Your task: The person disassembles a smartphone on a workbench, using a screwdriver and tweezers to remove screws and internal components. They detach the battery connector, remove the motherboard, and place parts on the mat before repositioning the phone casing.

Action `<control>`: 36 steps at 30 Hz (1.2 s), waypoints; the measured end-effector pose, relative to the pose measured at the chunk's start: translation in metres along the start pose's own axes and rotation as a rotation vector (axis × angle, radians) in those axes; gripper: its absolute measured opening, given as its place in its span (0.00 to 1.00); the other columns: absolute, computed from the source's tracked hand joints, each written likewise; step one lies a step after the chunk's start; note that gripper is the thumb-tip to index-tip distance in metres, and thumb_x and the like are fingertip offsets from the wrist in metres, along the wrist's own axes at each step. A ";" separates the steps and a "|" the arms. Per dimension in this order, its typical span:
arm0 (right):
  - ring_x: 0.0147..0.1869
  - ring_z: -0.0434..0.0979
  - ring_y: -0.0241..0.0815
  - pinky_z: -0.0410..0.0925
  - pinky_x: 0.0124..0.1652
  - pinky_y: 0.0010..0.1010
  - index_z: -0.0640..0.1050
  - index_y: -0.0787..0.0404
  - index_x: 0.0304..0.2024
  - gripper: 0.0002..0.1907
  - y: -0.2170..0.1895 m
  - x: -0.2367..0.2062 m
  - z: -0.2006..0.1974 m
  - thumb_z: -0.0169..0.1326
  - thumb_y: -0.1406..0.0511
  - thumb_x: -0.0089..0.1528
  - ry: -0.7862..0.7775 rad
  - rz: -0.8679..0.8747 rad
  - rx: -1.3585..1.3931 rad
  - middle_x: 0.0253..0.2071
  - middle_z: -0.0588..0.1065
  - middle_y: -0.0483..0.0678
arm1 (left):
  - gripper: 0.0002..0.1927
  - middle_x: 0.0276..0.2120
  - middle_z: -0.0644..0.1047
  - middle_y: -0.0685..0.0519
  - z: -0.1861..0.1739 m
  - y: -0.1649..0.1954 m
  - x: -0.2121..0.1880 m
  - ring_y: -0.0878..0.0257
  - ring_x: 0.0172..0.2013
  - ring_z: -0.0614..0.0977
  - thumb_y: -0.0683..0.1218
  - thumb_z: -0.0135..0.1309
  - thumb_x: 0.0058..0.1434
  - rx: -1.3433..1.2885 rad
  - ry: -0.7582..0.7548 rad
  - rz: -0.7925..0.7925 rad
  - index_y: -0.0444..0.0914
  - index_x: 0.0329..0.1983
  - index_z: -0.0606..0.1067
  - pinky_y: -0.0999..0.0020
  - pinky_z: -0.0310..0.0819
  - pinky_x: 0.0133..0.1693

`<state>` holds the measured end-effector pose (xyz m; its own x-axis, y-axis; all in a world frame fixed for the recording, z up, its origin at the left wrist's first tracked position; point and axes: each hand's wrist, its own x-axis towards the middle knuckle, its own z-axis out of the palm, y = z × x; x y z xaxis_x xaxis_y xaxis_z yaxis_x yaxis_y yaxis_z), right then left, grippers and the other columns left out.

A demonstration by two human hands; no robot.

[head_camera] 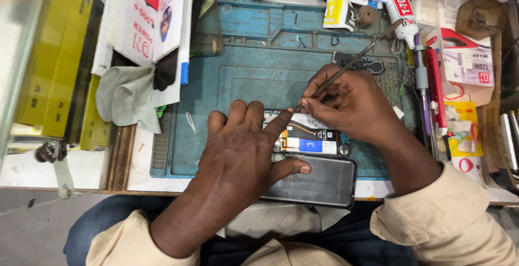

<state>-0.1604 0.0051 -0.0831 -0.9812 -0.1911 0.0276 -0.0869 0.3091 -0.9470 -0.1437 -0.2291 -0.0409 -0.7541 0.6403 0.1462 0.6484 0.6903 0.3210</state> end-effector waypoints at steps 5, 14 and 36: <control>0.39 0.82 0.30 0.77 0.39 0.23 0.78 0.65 0.39 0.07 0.000 -0.001 0.005 0.62 0.71 0.61 0.005 0.000 -0.077 0.34 0.81 0.45 | 0.43 0.35 0.73 0.48 -0.003 -0.006 -0.005 0.53 0.42 0.70 0.72 0.61 0.46 -0.022 -0.037 -0.005 0.42 0.59 0.77 0.53 0.57 0.40; 0.33 0.82 0.30 0.75 0.34 0.24 0.78 0.64 0.38 0.09 -0.041 -0.026 0.022 0.65 0.67 0.60 0.032 -0.049 -0.259 0.31 0.82 0.46 | 0.27 0.46 0.73 0.50 -0.024 -0.020 -0.027 0.53 0.48 0.70 0.61 0.64 0.52 -0.117 0.087 0.162 0.48 0.54 0.81 0.55 0.58 0.44; 0.37 0.81 0.32 0.76 0.37 0.26 0.78 0.67 0.38 0.08 -0.167 -0.003 0.101 0.64 0.69 0.61 0.056 -0.139 -0.272 0.33 0.81 0.47 | 0.16 0.41 0.73 0.56 -0.113 -0.078 -0.085 0.58 0.46 0.70 0.53 0.57 0.63 -0.177 0.154 0.151 0.49 0.53 0.82 0.57 0.55 0.46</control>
<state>-0.1253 -0.1404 0.0424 -0.9639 -0.1998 0.1760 -0.2568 0.5229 -0.8128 -0.1416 -0.3754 0.0274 -0.6662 0.6632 0.3411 0.7364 0.5129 0.4412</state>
